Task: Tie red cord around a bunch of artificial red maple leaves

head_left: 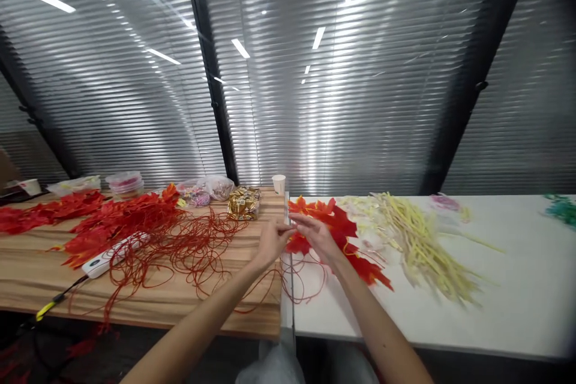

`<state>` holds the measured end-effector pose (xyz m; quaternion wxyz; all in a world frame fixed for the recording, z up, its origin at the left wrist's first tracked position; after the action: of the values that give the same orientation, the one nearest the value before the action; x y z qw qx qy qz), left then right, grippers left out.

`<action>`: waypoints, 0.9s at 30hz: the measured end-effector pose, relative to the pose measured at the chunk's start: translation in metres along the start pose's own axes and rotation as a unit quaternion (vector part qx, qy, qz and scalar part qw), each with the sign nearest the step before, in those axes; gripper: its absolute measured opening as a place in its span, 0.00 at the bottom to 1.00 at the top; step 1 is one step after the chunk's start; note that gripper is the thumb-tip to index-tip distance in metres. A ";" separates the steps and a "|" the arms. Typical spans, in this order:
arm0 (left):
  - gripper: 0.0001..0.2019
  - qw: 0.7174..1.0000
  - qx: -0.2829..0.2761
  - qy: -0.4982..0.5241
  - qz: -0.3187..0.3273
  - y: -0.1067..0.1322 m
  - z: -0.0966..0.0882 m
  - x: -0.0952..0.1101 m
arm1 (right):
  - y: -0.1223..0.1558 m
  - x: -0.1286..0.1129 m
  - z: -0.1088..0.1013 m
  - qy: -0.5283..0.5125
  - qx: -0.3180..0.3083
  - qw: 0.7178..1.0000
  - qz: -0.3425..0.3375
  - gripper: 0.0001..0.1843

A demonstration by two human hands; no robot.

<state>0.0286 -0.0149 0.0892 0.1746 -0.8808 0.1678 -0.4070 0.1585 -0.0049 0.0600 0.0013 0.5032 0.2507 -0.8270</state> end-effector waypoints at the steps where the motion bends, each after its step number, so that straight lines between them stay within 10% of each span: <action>1: 0.07 1.000 0.008 -0.011 0.001 0.001 0.002 -0.002 | -0.001 0.008 0.000 0.023 -0.008 1.000 0.012 0.18; 7: 0.07 0.996 0.017 0.058 -0.061 0.002 0.010 -0.018 | -0.001 0.044 0.001 0.011 -0.037 0.996 0.085 0.20; 19: 0.05 0.969 -0.005 0.216 -0.120 -0.010 0.030 -0.041 | -0.003 0.050 -0.010 0.067 0.112 0.990 0.060 0.17; 27: 0.14 0.935 -0.067 0.296 -0.182 0.002 0.023 -0.045 | -0.004 0.061 -0.014 0.102 0.067 0.991 0.062 0.14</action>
<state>0.0185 0.0070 0.0449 -0.0195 -0.7457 0.0757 -0.6616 0.1389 0.0193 0.0057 -0.0069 0.5983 0.1618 -0.7847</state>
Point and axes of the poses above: each hand's wrist, its own y-axis away from the middle knuckle, its own z-axis out of the palm, x = y × z, the point moved 3 cm from there along -y, towards the middle knuckle, and after that the axes turned 3 degrees about -y, right-handed, at the moved point
